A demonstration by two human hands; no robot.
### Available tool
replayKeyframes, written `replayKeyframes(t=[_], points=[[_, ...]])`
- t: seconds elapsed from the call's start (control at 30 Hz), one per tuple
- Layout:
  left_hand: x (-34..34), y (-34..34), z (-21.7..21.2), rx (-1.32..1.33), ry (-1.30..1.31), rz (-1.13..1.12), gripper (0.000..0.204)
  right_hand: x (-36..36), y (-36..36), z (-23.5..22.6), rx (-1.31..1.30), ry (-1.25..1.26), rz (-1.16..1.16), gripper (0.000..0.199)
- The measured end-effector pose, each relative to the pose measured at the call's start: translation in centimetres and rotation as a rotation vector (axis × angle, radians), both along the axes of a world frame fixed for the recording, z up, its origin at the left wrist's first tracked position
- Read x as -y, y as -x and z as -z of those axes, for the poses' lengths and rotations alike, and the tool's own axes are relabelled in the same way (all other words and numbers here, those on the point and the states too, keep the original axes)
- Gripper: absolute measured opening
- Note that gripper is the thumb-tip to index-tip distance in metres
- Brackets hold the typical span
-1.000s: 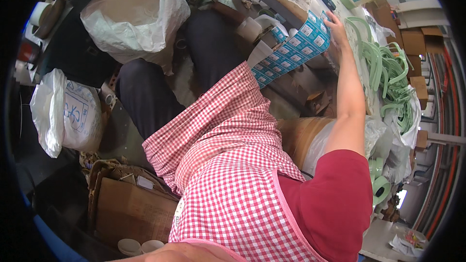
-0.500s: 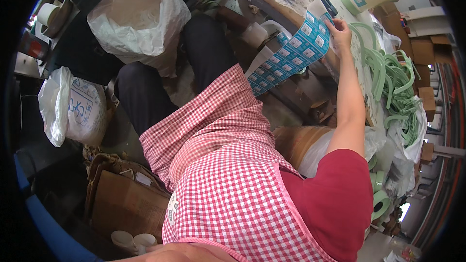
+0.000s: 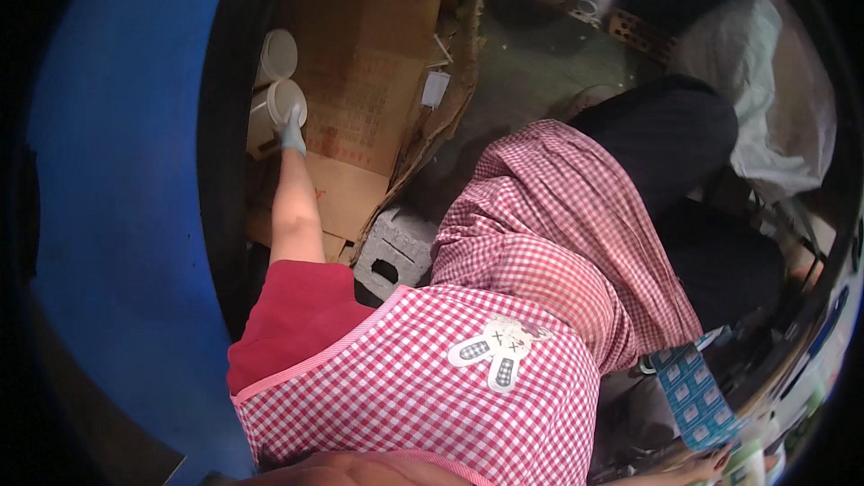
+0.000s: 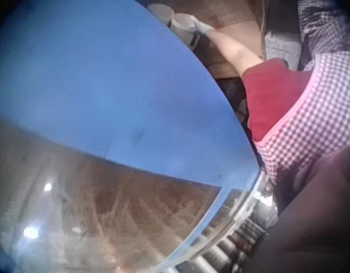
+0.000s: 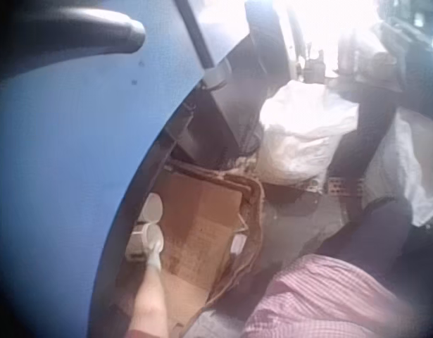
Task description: The person assembles white plastic containers by attaching green handles, applying blue labels, and inserting white caps. The person handles each container one at a time, repeating the sequence of attaching the handle, labeling, and capping.
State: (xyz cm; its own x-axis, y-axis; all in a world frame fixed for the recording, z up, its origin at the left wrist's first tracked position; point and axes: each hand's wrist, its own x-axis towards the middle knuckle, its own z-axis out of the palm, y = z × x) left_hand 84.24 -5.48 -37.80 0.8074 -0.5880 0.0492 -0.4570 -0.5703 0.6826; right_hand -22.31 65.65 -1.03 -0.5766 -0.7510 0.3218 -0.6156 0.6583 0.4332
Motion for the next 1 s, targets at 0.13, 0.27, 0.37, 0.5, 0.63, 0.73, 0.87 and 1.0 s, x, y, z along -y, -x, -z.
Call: replayKeyframes(t=[0.13, 0.27, 0.37, 0.5, 0.63, 0.73, 0.87, 1.0], points=[[2.9, -3.2, -0.4, 0.147, -0.37, -0.455, 0.136, -0.8, 2.6, -1.3, 0.528, 1.036, 0.619, 0.049], [5.0, -5.2, -2.0, -0.254, -0.373, -0.383, 0.097, 0.3, 3.0, -0.9, 0.507, 1.294, 0.676, 0.052], [0.5, 2.8, -5.0, 0.032, -0.61, -0.066, 0.074, 1.4, 2.7, -0.2, 0.325, 1.056, 0.705, 0.051], [-7.4, 20.8, -9.4, 0.118, -0.972, 0.546, 0.068, 2.6, 2.0, 0.6, 0.19, 1.094, 0.646, 0.049], [-3.2, 22.6, -12.9, -0.451, -0.467, 0.857, 0.027, 3.2, 2.0, 0.6, 0.321, 1.154, 0.749, 0.05], [6.9, 13.2, -10.7, 0.726, 0.09, 0.517, 0.045, 4.1, 1.4, -0.1, 0.392, 1.134, 0.768, 0.052], [16.5, 0.6, -7.2, 0.476, -0.604, -0.046, 0.098, 6.3, -0.7, -1.2, 0.446, 1.183, 0.881, 0.056], [17.7, -2.9, -7.4, 0.257, -0.582, -0.143, 0.069, 7.1, -1.3, -1.2, 0.489, 0.993, 0.8, 0.051]])
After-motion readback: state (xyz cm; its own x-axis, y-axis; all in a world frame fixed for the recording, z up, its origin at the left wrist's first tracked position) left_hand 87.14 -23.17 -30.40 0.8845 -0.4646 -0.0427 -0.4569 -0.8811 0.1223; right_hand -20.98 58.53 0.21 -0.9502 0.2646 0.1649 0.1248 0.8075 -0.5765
